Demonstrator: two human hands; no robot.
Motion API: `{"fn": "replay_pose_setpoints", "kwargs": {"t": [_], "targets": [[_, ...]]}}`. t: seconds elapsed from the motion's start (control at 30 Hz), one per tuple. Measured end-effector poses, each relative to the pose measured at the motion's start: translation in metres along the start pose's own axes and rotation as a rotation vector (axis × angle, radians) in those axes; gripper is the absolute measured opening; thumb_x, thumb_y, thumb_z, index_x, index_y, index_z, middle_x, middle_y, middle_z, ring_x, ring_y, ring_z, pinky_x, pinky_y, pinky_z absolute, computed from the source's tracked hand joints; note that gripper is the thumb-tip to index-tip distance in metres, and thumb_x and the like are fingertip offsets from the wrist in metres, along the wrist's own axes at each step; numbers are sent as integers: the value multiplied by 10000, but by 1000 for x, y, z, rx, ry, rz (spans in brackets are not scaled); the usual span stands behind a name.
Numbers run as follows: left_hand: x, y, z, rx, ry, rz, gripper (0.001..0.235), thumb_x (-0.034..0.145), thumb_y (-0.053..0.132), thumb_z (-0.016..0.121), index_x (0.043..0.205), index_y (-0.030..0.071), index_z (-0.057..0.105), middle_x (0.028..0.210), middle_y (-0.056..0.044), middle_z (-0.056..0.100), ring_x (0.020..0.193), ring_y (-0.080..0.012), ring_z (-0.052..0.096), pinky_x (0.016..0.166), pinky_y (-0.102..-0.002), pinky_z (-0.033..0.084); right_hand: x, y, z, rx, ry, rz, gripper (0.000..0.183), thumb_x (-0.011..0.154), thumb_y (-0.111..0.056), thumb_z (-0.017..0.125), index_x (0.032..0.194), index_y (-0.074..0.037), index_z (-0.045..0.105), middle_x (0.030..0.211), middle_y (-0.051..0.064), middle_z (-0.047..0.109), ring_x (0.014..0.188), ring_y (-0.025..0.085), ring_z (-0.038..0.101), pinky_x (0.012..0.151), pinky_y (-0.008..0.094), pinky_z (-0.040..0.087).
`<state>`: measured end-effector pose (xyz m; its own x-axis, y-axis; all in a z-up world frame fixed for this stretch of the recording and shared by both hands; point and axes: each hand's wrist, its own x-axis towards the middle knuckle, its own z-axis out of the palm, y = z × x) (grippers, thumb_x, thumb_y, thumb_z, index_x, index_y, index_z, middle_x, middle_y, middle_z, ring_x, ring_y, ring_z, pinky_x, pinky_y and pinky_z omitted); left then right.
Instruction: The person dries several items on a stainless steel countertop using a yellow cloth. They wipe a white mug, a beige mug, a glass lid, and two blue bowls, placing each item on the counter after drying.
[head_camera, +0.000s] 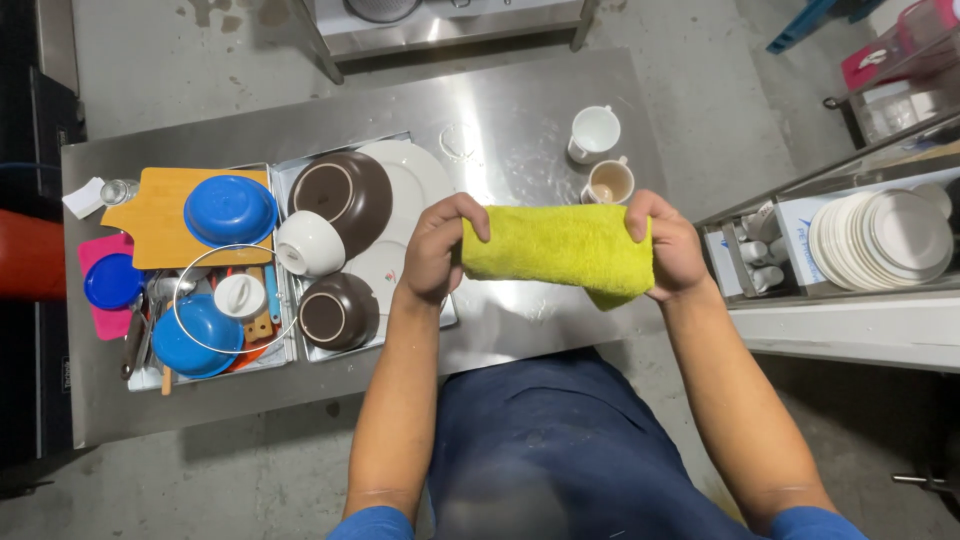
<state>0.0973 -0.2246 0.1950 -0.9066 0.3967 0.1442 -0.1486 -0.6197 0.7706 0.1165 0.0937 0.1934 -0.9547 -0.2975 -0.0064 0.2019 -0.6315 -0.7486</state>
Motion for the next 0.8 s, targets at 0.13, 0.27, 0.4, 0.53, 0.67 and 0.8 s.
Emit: {"fn": "replay_pose_setpoints", "kwargs": {"t": [0.13, 0.27, 0.4, 0.53, 0.67, 0.8], "targets": [[-1, 9, 10, -24, -53, 76, 218, 942, 104, 487, 993, 0, 671, 977, -91, 649, 969, -163, 575, 918, -271, 440, 0, -13, 22, 105, -30, 16, 173, 1036, 1, 450, 911, -41, 561, 1052, 216, 675, 954, 321, 674, 847, 402, 565], [-7, 19, 35, 350, -54, 117, 210, 944, 110, 571, 1099, 12, 674, 1083, -76, 648, 1071, -166, 580, 991, -287, 445, -10, -28, 44, 182, -72, 41, 247, 980, -173, 594, 1172, -48, 503, 1234, 217, 633, 1152, 334, 645, 1005, 446, 544], [-10, 21, 62, 642, 51, 100, 297, 912, 18, 671, 1206, 57, 667, 1201, -56, 645, 1168, -173, 604, 1058, -306, 474, -16, -30, 26, -166, -63, 69, 958, 817, -321, 872, 1559, -93, 310, 1321, 158, 582, 1249, 307, 554, 1055, 466, 469], [-21, -5, 93, 530, 90, 62, 394, 936, -5, 647, 1319, 86, 631, 1290, -51, 626, 1242, -173, 601, 1119, -310, 479, -38, -44, 15, -182, -182, 106, 1277, 708, -552, 899, 1686, -59, 242, 1348, 223, 567, 1285, 391, 528, 1096, 559, 427], [-26, -29, 140, 432, 83, 114, 507, 969, -26, 629, 1456, 84, 542, 1412, -83, 567, 1348, -191, 552, 1187, -327, 436, -65, -28, 11, 428, -219, 93, 1391, 636, -838, 725, 1674, -31, 270, 1552, 297, 478, 1432, 489, 468, 1174, 653, 371], [-46, -51, 156, 840, 252, 85, 589, 964, -9, 612, 1528, 90, 476, 1485, -133, 561, 1400, -245, 539, 1189, -370, 429, -103, 8, -20, 334, 87, 239, 1381, 659, -952, 590, 1591, 36, 342, 1593, 238, 429, 1452, 403, 426, 1207, 583, 328]]}}
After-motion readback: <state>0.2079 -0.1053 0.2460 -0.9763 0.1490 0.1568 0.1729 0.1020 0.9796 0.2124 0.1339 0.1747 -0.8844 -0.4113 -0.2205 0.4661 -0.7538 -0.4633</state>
